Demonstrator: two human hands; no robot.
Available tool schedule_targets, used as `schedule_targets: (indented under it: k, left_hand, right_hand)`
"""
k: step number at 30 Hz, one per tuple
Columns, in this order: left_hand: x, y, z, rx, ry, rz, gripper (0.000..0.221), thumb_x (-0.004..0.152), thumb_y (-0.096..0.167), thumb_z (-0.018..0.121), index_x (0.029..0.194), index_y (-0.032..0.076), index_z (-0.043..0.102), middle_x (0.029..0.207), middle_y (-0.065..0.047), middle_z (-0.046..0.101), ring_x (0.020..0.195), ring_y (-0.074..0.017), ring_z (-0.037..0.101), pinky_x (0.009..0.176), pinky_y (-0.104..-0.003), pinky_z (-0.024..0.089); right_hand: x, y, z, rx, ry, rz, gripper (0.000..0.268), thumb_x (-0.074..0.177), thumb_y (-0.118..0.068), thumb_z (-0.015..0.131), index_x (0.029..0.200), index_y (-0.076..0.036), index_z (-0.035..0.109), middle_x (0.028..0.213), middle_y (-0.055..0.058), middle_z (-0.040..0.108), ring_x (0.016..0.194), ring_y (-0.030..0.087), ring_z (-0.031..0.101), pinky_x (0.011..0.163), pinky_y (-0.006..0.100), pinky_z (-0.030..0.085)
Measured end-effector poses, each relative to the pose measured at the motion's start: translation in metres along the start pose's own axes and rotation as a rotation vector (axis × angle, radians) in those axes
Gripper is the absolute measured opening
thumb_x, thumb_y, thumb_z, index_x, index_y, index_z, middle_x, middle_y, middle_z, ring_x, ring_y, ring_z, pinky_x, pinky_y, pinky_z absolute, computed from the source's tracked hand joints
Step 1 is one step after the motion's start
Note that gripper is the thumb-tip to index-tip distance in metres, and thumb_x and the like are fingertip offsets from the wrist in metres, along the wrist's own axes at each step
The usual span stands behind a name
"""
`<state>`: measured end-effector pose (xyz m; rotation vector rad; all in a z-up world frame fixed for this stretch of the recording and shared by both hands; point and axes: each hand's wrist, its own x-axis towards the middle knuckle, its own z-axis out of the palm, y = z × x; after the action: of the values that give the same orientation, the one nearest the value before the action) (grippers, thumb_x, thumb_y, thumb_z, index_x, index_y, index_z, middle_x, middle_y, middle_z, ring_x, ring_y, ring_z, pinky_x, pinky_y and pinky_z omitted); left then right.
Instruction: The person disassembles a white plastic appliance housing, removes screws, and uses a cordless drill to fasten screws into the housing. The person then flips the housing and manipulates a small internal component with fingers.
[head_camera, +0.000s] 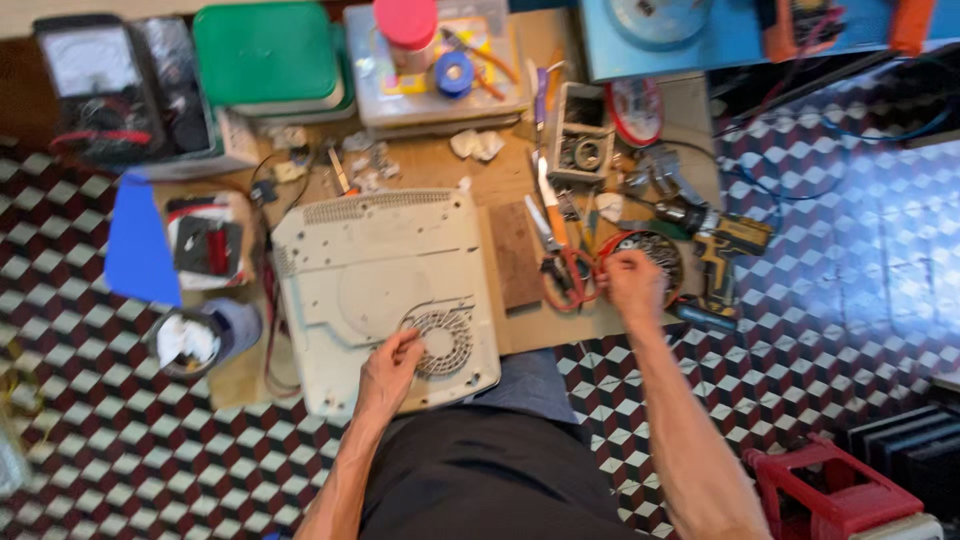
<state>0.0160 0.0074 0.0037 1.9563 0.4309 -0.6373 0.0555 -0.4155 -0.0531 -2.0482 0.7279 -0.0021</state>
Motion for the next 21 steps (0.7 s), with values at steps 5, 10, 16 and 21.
schedule_targets:
  k: [5, 10, 16, 21]
  left_hand:
    - [-0.015, -0.031, -0.056, 0.024, 0.534, 0.048, 0.037, 0.098, 0.027, 0.061, 0.130, 0.009, 0.067, 0.110, -0.015, 0.074, 0.100, -0.0272, 0.071, 0.082, -0.038, 0.056]
    - [-0.029, -0.081, -0.086, 0.100, 0.695, -0.070, 0.045, 0.097, 0.031, 0.063, 0.133, 0.003, 0.061, 0.121, -0.022, 0.065, 0.103, -0.0341, 0.064, 0.089, -0.043, 0.050]
    - [-0.032, -0.113, -0.072, -0.290, 0.457, -0.272, 0.064, 0.098, 0.051, 0.055, 0.136, 0.000, 0.060, 0.127, -0.020, 0.067, 0.114, -0.0295, 0.062, 0.099, -0.038, 0.045]
    - [-0.026, -0.101, -0.080, -0.557, 0.383, -0.353, 0.069, 0.092, 0.057, 0.060, 0.133, 0.001, 0.064, 0.129, -0.011, 0.068, 0.115, -0.0218, 0.061, 0.098, -0.034, 0.045]
  right_hand:
    - [0.017, 0.008, -0.045, -0.633, 0.232, -0.396, 0.019, 0.097, -0.011, 0.070, 0.112, -0.002, 0.079, 0.089, 0.019, 0.074, 0.081, 0.029, 0.070, 0.075, 0.041, 0.057]
    - [-0.021, -0.033, -0.025, -0.209, 0.075, -0.117, 0.025, 0.102, -0.022, 0.065, 0.110, -0.001, 0.077, 0.090, 0.012, 0.074, 0.079, 0.019, 0.066, 0.073, 0.036, 0.053]
    - [-0.075, -0.073, 0.076, 0.067, -0.526, 0.099, 0.034, 0.101, -0.028, 0.058, 0.103, 0.001, 0.074, 0.088, 0.009, 0.076, 0.080, 0.015, 0.072, 0.075, 0.027, 0.057]
    - [-0.078, -0.061, 0.132, 0.306, -0.647, 0.274, 0.031, 0.098, -0.024, 0.060, 0.114, 0.000, 0.071, 0.089, 0.005, 0.070, 0.076, 0.013, 0.064, 0.073, 0.027, 0.054]
